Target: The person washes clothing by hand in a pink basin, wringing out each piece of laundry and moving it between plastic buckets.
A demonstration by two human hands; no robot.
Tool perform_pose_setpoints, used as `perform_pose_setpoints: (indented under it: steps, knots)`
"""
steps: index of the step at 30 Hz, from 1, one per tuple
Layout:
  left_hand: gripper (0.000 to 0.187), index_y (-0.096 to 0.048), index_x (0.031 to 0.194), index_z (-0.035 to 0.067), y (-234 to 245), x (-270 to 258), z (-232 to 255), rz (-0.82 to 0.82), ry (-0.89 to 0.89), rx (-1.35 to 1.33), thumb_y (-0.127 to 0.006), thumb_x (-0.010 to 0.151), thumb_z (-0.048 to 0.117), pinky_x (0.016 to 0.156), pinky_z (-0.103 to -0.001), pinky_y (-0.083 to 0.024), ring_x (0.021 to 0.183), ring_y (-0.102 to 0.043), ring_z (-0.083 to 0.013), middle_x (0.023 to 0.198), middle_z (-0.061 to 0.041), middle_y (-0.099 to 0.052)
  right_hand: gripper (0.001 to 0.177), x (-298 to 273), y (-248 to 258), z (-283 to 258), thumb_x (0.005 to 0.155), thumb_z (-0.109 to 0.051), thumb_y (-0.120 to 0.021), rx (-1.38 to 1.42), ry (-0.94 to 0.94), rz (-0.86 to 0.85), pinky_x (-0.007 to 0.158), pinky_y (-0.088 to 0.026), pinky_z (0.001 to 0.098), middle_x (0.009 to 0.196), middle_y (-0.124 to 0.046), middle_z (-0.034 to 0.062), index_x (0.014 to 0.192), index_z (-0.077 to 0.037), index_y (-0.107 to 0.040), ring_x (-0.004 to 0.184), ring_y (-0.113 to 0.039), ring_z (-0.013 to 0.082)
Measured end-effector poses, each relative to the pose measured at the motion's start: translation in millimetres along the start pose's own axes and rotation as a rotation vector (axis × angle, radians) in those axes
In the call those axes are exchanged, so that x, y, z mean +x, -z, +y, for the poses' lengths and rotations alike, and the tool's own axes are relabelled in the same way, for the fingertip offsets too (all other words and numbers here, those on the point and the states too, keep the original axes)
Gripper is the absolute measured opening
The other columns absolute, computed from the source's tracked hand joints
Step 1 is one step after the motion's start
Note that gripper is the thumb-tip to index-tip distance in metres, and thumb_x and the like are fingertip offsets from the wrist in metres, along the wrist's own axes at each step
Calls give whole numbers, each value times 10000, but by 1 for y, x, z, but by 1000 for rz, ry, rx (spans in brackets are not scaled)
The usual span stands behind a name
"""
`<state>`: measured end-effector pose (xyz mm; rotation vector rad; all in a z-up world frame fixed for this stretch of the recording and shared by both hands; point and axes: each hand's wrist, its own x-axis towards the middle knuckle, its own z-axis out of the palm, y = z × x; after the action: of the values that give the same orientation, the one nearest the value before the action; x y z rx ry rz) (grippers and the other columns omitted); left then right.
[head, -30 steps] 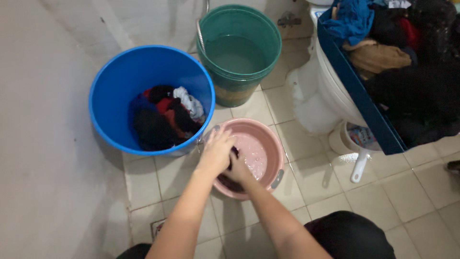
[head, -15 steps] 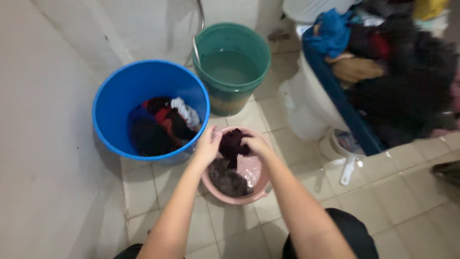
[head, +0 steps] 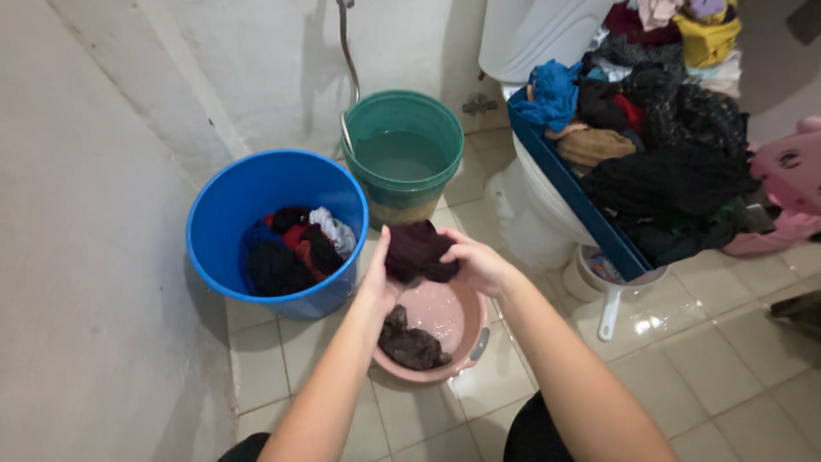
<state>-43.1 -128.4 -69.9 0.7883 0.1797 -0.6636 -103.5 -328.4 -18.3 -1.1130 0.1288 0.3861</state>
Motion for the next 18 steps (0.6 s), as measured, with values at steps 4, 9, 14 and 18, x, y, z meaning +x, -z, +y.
perform_pose_setpoints:
  steps: [4, 9, 14, 18]
  knots:
    - [525, -579, 1267, 56, -9, -5, 5, 57, -494, 19, -819, 855, 274, 936, -432, -572, 1089, -689, -244, 1213, -109, -673, 697, -3, 1, -12, 819, -311, -642, -61, -115, -18, 992, -498, 635, 1444, -474, 136, 1451, -228, -362, 1305, -523, 356]
    - [492, -571, 1254, 95, -24, -19, 6, 55, -443, 124, -799, 826, 180, 923, -392, -554, 1105, -659, -223, 1189, -82, -665, 994, 24, 25, 17, 791, -766, -496, 55, -59, 101, 1069, -448, 615, 1607, -325, 152, 1593, -249, -218, 1453, -396, 356]
    - [441, -599, 1242, 108, -27, -17, -11, -35, -354, 130, -763, 884, 308, 909, -350, -541, 1083, -640, -176, 1169, -53, -656, 1241, 44, 55, 55, 872, -948, -352, 385, -235, -274, 1047, -526, 577, 1466, -517, 319, 1602, 55, -367, 1260, -586, 452]
    - [407, -614, 1200, 119, -19, -12, -13, 109, -344, 338, -691, 925, 410, 804, -378, -521, 957, -619, -194, 1085, -84, -645, 959, 28, 41, 47, 776, -761, -499, 180, -278, -401, 980, -555, 548, 1309, -661, 194, 1438, -67, -492, 1157, -678, 358]
